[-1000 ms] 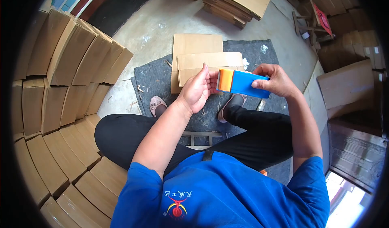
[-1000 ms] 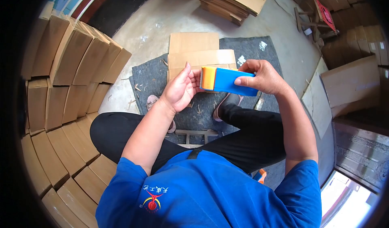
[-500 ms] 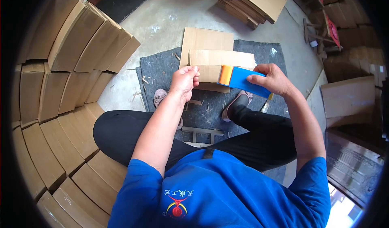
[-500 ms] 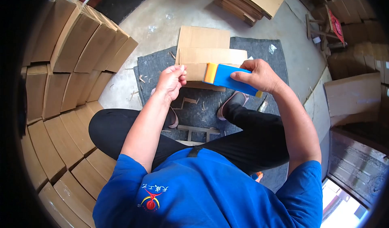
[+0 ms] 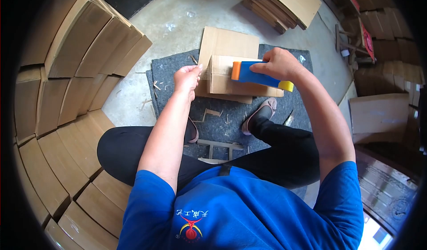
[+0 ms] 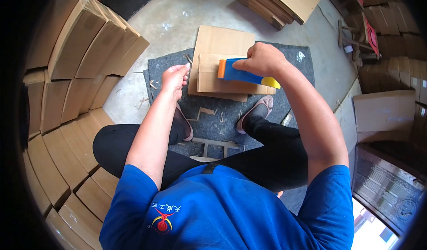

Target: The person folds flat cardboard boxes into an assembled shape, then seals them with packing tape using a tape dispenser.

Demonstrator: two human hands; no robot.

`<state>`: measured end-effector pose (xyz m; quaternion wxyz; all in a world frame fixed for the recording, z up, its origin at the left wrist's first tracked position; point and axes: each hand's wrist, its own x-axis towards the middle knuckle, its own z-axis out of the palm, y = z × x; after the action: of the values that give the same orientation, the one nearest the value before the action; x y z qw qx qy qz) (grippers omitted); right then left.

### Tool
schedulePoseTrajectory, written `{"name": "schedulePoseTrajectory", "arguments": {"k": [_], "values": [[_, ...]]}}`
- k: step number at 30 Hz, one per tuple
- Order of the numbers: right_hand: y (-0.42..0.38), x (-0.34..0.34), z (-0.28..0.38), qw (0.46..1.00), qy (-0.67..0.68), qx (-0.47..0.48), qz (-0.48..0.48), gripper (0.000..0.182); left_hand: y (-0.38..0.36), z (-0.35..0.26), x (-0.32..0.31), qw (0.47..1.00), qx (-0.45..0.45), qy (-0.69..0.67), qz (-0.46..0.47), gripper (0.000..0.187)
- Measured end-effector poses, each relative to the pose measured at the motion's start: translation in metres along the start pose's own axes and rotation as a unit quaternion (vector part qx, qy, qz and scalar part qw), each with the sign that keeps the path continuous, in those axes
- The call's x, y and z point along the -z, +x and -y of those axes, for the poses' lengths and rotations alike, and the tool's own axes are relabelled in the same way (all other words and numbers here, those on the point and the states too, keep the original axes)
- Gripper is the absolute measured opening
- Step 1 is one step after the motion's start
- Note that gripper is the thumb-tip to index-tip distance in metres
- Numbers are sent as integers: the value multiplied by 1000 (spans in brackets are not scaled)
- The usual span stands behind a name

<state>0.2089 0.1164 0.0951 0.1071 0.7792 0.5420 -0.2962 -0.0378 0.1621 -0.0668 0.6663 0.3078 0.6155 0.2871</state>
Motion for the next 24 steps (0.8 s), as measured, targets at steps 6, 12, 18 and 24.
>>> {"name": "schedulePoseTrajectory", "arguments": {"k": [6, 12, 18, 24], "values": [[5, -4, 15, 999, -42, -17, 9, 54, 14, 20, 3, 1000, 10, 1, 5, 17], [5, -9, 26, 997, -65, -36, 1, 51, 30, 58, -21, 993, 48, -111, 7, 21], [1, -9, 23, 998, -47, -33, -4, 51, 14, 51, -13, 975, 96, 15, -200, 72], [7, -12, 17, 998, -49, -25, -12, 53, -7, 46, -43, 971, -163, 170, -49, 45]]}}
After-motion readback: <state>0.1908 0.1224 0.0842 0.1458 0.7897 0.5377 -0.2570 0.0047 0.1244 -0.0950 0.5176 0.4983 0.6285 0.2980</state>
